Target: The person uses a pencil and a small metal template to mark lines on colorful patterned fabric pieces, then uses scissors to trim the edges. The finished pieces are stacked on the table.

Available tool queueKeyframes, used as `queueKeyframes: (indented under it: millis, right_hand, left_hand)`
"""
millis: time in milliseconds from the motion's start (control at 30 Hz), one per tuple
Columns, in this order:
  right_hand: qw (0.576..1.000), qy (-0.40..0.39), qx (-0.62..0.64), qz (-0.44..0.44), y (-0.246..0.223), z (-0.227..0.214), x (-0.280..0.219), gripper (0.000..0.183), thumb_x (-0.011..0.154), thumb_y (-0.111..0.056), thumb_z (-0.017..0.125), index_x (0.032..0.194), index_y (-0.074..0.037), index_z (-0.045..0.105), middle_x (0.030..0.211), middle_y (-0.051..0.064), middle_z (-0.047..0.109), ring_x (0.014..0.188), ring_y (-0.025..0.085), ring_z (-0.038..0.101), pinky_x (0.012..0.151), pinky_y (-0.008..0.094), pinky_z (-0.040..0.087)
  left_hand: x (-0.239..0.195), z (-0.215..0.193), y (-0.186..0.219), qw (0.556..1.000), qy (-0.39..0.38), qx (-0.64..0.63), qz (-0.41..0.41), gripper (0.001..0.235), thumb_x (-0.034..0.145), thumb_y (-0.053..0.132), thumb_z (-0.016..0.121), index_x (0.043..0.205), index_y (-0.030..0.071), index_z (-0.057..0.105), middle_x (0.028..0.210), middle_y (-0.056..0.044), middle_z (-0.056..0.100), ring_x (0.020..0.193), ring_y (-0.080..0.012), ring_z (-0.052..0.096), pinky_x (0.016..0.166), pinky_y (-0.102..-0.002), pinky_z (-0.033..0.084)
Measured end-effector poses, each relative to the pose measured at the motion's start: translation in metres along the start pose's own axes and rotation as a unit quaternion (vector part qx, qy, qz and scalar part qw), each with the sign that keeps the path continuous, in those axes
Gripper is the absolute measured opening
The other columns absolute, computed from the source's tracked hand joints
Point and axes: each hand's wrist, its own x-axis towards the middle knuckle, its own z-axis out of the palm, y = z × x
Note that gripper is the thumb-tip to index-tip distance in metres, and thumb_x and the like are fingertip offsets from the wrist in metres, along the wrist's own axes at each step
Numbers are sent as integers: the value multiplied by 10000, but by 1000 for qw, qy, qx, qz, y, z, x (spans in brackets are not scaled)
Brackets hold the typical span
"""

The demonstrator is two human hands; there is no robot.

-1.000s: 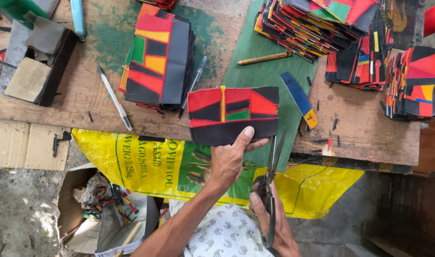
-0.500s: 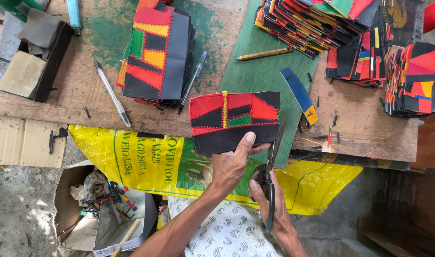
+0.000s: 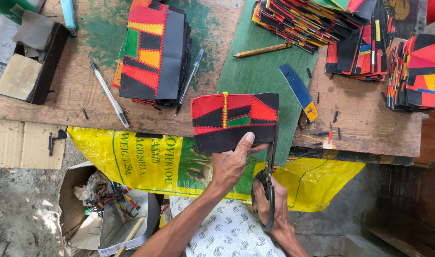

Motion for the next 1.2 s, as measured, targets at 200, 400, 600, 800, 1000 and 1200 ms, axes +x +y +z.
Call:
queueKeyframes:
  millis: [200, 400, 600, 800, 1000, 1200]
  right_hand:
    - [1000, 13, 5, 7, -7, 1, -3, 246, 955, -188, 616, 775, -22, 603, 510, 18, 543, 398, 117, 517, 406, 300, 409]
    - [994, -54, 57, 75, -8, -4, -1, 283, 906, -298, 687, 906, -27, 606, 588, 38, 596, 504, 133, 571, 486, 310, 457]
    - [998, -50, 24, 42, 0, -5, 0, 390, 940, -408, 631, 1054, -39, 579, 731, 57, 570, 657, 147, 564, 630, 321, 489]
    - [999, -17, 34, 14, -4, -6, 6, 351, 935, -317, 612, 1136, -35, 557, 777, 31, 583, 660, 139, 574, 610, 321, 501]
    - [999, -7, 42, 1, 6, -3, 8, 241, 950, -244, 571, 1061, -30, 583, 672, 39, 557, 587, 138, 553, 543, 320, 473]
    - [998, 38, 55, 18, 19, 1, 3, 209, 953, -193, 563, 848, -16, 598, 575, 40, 543, 446, 126, 539, 429, 314, 421]
  left_hand:
    - [-2, -1, -3, 999, 1, 34, -6, 266, 1020, 111, 619, 1206, -77, 641, 1097, -157, 725, 930, -265, 760, 829, -405, 677]
    - [-2, -4, 0, 999, -8, -7, -42, 297, 1013, 117, 623, 1240, -73, 622, 1118, -156, 729, 965, -266, 769, 882, -395, 634]
    - [-11, -6, -8, 998, -27, -16, -52, 308, 1004, 122, 637, 1235, -81, 617, 1127, -156, 722, 972, -255, 750, 894, -402, 647]
    - [-26, -9, -17, 997, -30, -11, -73, 300, 1004, 124, 639, 1229, -72, 609, 1138, -155, 709, 973, -239, 746, 884, -399, 654]
    - [-29, -11, -22, 994, -13, -9, -111, 307, 977, 144, 642, 1216, -45, 607, 1115, -143, 721, 950, -244, 761, 843, -386, 647]
    - [-29, -9, -28, 996, -44, -17, -81, 304, 1003, 136, 640, 1234, -61, 624, 1115, -140, 717, 943, -244, 756, 848, -386, 661]
